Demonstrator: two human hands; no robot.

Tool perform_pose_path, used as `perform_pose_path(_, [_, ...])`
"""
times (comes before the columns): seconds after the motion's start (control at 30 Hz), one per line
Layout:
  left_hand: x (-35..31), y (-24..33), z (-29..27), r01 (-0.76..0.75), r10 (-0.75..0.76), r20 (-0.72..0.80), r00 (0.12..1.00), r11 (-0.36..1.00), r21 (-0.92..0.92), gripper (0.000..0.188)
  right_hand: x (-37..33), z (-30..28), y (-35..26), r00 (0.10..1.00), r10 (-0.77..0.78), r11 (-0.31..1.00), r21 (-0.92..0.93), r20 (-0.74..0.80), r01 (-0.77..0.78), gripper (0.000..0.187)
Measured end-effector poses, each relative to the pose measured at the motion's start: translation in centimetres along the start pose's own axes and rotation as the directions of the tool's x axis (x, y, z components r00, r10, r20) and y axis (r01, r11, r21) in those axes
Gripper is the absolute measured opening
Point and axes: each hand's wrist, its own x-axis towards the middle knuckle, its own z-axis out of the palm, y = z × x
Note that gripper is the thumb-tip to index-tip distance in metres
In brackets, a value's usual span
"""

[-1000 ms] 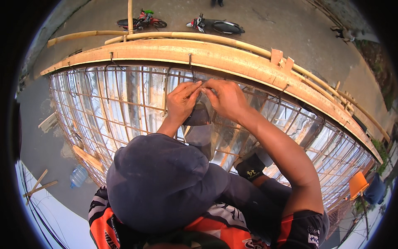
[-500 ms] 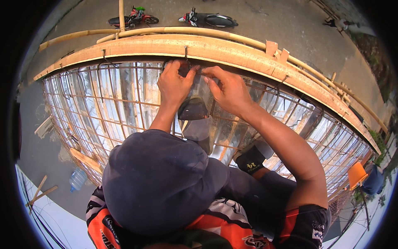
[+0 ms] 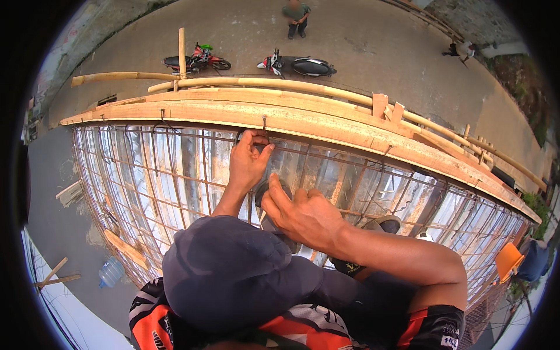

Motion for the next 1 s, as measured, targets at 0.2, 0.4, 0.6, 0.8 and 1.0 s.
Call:
perform_pose_path(0.2, [0.0,0.3,0.4,-0.057,0.059,-0.014,0.998,0.992,0.113,0.035,2.0,6.1,2.1,0.989,0.137,0.984,0.111,0.047,-0.141,0.022])
perform_pose_path(0.4, [-0.1,1.3,0.0,-0.028,0.019,0.048,0.999,0.985,0.173,0.027,2.1,6.1,2.8,0.983,0.132,0.990,0.024,0.131,-0.136,0.024])
perform_pose_path(0.6, [0.2,0.7,-1.6,-0.170,0.139,0.210,0.968,0.975,0.139,0.044,-1.0,1.6,4.4,0.999,0.047,0.999,-0.011,0.016,-0.047,0.030])
perform_pose_path(0.8, [0.5,1.4,-1.3,-0.131,0.036,0.316,0.948,0.949,0.286,0.043,-1.0,0.7,1.0,0.999,-0.017,0.977,0.213,-0.035,0.024,0.034])
perform_pose_path(1.0, [0.3,0.8,-0.1,-0.109,0.048,0.239,0.970,0.963,0.248,0.044,2.0,6.7,3.0,0.962,0.267,0.866,0.426,0.050,-0.262,0.039])
